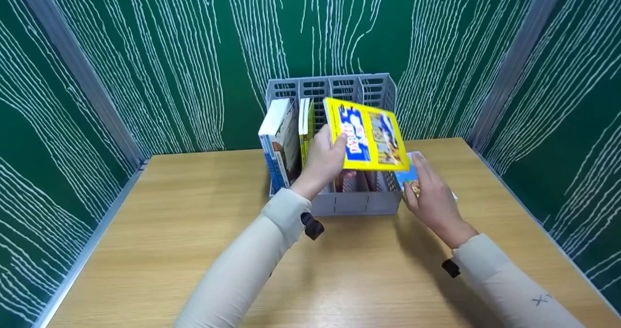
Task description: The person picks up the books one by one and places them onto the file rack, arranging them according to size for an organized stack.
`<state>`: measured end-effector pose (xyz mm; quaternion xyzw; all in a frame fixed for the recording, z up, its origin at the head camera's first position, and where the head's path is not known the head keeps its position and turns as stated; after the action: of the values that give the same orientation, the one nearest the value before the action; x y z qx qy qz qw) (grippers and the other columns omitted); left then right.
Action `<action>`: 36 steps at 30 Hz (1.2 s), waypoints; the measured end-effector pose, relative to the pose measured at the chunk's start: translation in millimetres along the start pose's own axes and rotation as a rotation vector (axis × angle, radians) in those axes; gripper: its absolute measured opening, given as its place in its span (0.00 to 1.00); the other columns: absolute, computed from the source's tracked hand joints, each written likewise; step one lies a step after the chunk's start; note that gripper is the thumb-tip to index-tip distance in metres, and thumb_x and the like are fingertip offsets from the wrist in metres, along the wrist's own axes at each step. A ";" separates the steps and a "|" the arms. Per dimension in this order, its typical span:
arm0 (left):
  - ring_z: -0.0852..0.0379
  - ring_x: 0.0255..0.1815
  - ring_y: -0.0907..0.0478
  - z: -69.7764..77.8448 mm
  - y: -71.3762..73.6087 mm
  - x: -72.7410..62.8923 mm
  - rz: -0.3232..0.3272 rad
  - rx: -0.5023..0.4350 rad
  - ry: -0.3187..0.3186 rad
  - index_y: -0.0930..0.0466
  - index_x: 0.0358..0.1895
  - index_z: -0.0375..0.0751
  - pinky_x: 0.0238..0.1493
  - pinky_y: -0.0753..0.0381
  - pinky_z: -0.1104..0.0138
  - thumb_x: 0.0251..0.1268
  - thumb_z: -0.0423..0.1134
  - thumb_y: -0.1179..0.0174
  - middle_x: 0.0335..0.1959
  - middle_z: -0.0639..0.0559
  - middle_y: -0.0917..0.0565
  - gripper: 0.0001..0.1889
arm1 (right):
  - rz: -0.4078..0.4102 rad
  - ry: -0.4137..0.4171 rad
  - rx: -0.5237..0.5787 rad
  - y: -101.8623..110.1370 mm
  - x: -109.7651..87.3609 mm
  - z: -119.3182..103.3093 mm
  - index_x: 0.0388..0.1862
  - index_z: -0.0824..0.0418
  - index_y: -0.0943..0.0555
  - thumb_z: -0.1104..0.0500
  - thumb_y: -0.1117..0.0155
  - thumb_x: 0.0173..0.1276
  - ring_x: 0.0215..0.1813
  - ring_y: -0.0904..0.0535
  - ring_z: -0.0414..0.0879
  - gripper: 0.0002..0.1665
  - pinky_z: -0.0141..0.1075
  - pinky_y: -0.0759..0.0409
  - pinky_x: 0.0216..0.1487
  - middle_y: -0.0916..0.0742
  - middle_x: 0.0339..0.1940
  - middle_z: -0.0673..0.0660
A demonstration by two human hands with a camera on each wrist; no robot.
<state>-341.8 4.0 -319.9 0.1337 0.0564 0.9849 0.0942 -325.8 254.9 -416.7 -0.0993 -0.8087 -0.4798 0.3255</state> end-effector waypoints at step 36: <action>0.53 0.35 0.10 -45.9 -53.8 54.2 0.089 0.728 0.148 0.24 0.68 0.39 0.19 0.17 0.70 0.91 0.47 0.52 0.47 0.43 0.10 0.19 | -0.322 -0.441 0.406 -63.3 2.6 32.8 0.79 0.82 0.36 0.63 0.63 0.89 0.82 0.33 0.72 0.30 0.63 0.36 0.85 0.26 0.77 0.81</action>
<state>-396.5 63.5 -357.4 0.0893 0.4040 0.9104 -0.0068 -371.9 249.1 -470.8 -0.0049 -0.9439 -0.3214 0.0758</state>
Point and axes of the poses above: each hand's wrist, its own x-axis towards the middle knuckle, its own y-axis out of the back of the hand, z = x × y, the point moved 4 cm from there along x, towards the middle knuckle
